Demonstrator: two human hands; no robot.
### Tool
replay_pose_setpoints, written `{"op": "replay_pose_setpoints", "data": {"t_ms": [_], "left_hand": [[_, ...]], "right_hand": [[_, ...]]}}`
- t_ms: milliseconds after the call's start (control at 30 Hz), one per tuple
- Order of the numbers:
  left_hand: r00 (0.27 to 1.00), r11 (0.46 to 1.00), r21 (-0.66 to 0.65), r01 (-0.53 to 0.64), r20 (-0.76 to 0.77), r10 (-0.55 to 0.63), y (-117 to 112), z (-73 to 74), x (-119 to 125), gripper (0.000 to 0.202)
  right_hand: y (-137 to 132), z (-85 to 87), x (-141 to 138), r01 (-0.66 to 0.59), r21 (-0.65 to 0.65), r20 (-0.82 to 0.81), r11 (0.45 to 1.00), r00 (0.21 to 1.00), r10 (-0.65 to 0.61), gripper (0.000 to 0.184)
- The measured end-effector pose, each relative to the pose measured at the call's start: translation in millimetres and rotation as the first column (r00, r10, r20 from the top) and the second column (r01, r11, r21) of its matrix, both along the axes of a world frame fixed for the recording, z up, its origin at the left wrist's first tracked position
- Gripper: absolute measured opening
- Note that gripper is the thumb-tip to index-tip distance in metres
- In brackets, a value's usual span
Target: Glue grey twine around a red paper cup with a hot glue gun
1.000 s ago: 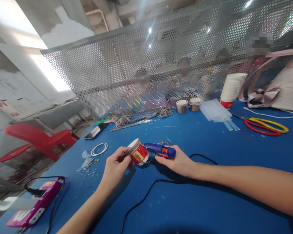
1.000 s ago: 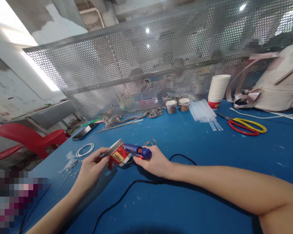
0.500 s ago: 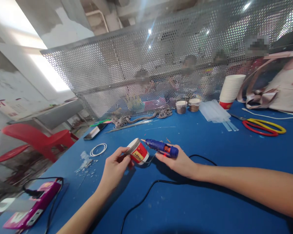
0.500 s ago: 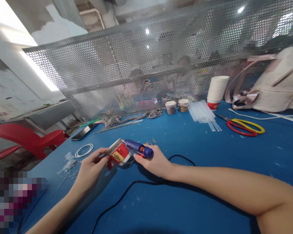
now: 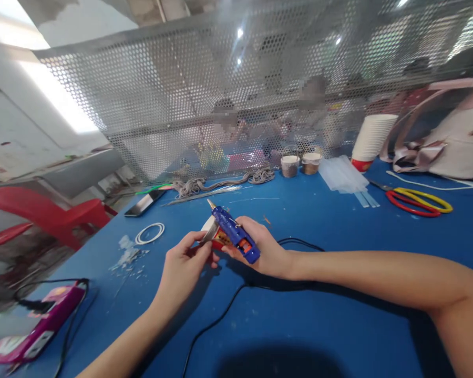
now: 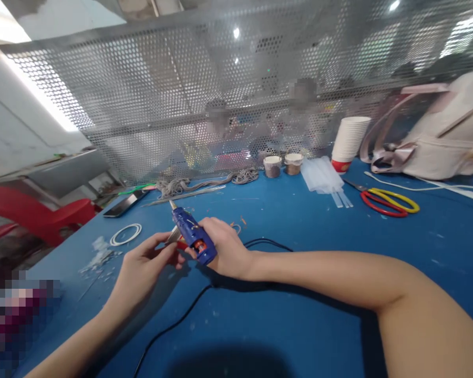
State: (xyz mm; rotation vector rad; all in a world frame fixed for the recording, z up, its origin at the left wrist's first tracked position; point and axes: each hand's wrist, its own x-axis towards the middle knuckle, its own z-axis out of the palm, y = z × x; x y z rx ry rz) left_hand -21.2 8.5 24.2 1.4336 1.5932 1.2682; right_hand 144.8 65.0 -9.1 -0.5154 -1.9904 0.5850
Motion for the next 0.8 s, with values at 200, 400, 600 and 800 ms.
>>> {"op": "replay_pose_setpoints", "data": {"t_ms": [200,400,600,800], "left_hand": [[1.000,1.000,-0.020,-0.001,0.017,0.001,-2.8,0.3,3.7,0.022],[1.000,1.000,-0.023,0.004,0.026,-0.004,-6.7,3.8,7.3,0.021],[0.999,0.999,-0.034,0.023,0.036,-0.021,-7.2,3.3,8.8,0.025],[0.997,0.997,-0.058,0.054,0.054,-0.051,-7.1,1.2,7.4,0.031]], "right_hand": [[0.2,-6.3,-3.1,0.095,0.102,0.043,0.990,0.994,-0.099,0.014],[0.2,-6.2,-3.5,0.109,0.168,0.029,0.980,0.993,-0.116,0.007],[-0.7,0.0,-0.6,0.134,0.131,-0.001,0.982,0.991,-0.135,0.009],[2.4,1.6,1.5,0.147,0.130,0.016,0.981,0.988,-0.151,0.008]]}}
